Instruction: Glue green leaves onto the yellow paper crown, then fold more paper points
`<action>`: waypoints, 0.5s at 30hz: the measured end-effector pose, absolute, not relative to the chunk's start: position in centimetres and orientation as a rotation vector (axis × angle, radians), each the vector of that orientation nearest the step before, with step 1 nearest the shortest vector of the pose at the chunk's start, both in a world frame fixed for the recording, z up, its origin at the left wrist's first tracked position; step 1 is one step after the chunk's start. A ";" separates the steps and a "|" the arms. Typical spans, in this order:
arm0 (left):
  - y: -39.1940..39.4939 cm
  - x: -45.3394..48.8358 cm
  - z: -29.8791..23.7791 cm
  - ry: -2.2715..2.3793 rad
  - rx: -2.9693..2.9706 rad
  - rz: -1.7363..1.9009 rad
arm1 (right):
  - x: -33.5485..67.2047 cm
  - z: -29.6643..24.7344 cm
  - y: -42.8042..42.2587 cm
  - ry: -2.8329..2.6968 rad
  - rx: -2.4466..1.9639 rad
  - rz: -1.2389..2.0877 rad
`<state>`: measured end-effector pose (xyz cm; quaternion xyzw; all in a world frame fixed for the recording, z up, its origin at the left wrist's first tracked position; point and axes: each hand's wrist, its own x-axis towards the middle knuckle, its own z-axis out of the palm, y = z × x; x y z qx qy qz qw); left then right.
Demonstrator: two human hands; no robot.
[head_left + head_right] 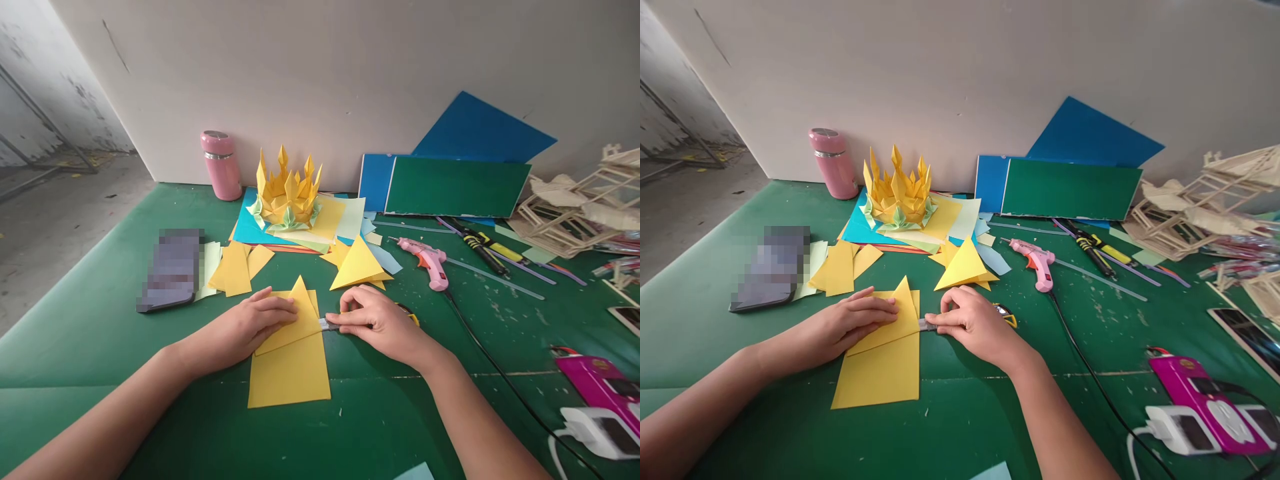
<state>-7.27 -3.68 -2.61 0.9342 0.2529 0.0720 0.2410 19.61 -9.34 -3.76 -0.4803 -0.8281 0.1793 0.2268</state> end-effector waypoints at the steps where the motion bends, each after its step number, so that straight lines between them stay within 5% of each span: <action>1: -3.6 -7.2 -2.5 0.691 2.547 0.196 | 19.7 -3.8 -9.3 -2.284 -1.316 0.502; 15: -3.4 -7.4 -3.0 0.684 2.550 0.215 | 19.8 -3.6 -9.5 -2.271 -1.288 0.579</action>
